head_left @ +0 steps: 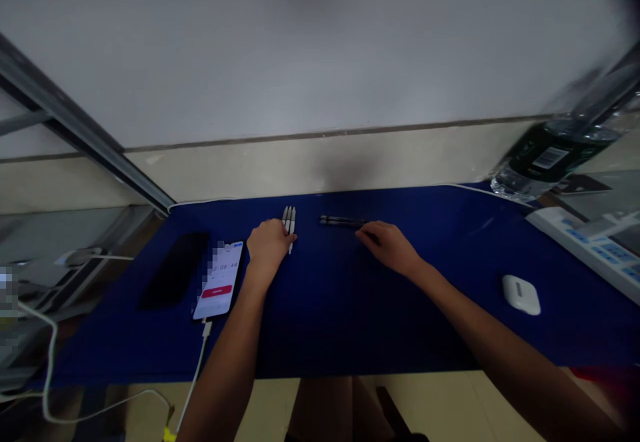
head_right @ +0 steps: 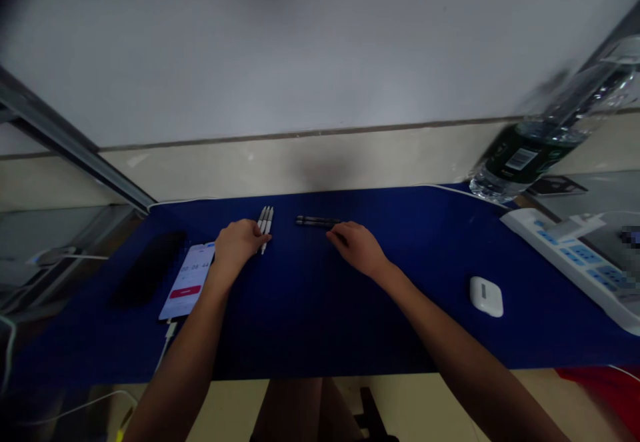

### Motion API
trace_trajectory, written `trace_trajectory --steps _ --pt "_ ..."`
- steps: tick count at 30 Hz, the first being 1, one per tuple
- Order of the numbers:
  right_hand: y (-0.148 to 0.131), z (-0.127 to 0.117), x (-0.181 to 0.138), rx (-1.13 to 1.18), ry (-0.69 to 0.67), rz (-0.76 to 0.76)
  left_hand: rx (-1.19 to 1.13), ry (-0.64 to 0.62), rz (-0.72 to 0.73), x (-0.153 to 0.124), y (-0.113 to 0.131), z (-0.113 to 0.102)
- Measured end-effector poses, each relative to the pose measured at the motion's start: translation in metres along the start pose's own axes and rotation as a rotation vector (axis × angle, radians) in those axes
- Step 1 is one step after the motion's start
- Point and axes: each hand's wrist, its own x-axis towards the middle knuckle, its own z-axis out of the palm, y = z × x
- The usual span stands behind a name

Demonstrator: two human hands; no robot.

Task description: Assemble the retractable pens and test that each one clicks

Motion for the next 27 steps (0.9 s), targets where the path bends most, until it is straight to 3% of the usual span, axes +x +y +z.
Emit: trace_trajectory --steps 8,16,20,27 --pt "0.010 0.003 -0.001 -0.177 0.073 0.002 -0.023 0.113 0.039 -0.001 -0.005 0.006" --pt "0.013 0.003 -0.001 -0.222 0.033 0.043 -0.060 0.363 0.138 -0.005 0.007 0.012" --pt "0.013 0.001 0.000 -0.184 0.020 0.048 -0.117 0.407 0.280 -0.005 0.013 0.017" --pt "0.016 0.005 -0.001 -0.205 -0.009 0.016 -0.157 0.336 0.644 -0.010 0.030 0.029"
